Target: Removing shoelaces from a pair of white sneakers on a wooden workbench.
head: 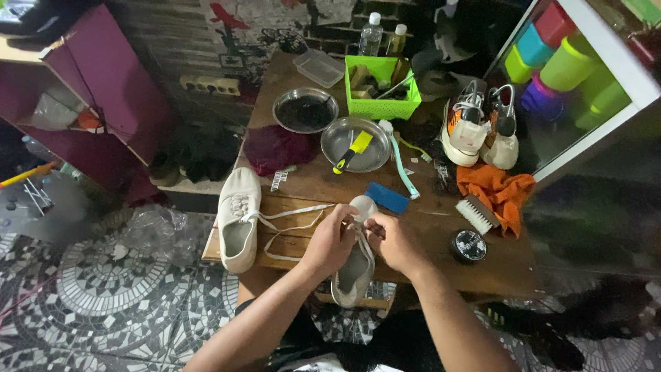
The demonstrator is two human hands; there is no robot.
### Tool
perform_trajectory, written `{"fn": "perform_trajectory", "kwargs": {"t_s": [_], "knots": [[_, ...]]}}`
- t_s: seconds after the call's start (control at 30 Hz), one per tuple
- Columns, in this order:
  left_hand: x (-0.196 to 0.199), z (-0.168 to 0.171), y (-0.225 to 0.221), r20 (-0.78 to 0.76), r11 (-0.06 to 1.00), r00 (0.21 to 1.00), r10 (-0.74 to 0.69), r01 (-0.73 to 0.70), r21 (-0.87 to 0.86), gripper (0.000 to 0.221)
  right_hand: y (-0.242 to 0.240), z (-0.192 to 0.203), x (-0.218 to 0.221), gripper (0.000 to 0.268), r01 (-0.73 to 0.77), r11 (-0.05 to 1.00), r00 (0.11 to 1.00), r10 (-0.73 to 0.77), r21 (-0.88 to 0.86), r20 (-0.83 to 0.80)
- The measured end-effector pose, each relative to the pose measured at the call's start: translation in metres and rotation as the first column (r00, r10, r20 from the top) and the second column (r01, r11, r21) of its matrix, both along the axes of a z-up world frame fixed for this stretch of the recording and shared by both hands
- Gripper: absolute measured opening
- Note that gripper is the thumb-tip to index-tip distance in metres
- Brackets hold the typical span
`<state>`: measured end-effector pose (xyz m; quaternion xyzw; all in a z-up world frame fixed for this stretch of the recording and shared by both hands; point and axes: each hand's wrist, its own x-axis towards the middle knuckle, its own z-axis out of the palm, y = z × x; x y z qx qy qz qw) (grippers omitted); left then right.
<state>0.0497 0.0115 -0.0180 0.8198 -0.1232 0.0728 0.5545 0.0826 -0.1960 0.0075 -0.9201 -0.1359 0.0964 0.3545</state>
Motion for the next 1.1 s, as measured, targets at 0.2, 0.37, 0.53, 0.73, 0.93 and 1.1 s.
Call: {"fn": "perform_trajectory", "kwargs": {"t_s": [0.2,0.37,0.53,0.73,0.93,1.1], "knots": [[-0.01,-0.003,-0.003,-0.076,0.982,0.997,0.012,-0.026,-0.187,0.025,0.001,-0.019,0.002,0.006,-0.016,0.989,1.0,0.016,0.144,0.003],[-0.012,0.009,0.009,-0.041,0.999,0.999,-0.004,0.002,-0.039,0.025,0.002,-0.011,-0.009,0.01,-0.129,0.985,0.987,0.116,0.113,0.114],[-0.011,0.011,0.015,0.002,0.965,0.995,-0.1,0.097,0.243,0.021,-0.008,-0.034,0.005,0.021,-0.174,0.983,0.914,0.181,-0.053,0.364],[-0.01,-0.008,0.012,0.066,0.93,0.997,-0.029,0.003,0.368,0.005,0.0,-0.044,-0.005,0.006,-0.13,0.991,0.918,0.117,0.009,0.379],[-0.021,-0.003,0.004,0.067,0.984,0.997,0.03,-0.041,0.173,0.008,0.003,-0.008,-0.018,0.022,0.071,0.967,0.994,-0.089,0.244,0.063],[-0.018,-0.009,0.003,-0.031,0.999,1.0,0.0,-0.001,-0.05,0.005,-0.002,-0.007,-0.02,0.005,-0.056,0.973,0.986,0.018,0.226,0.166]]}}
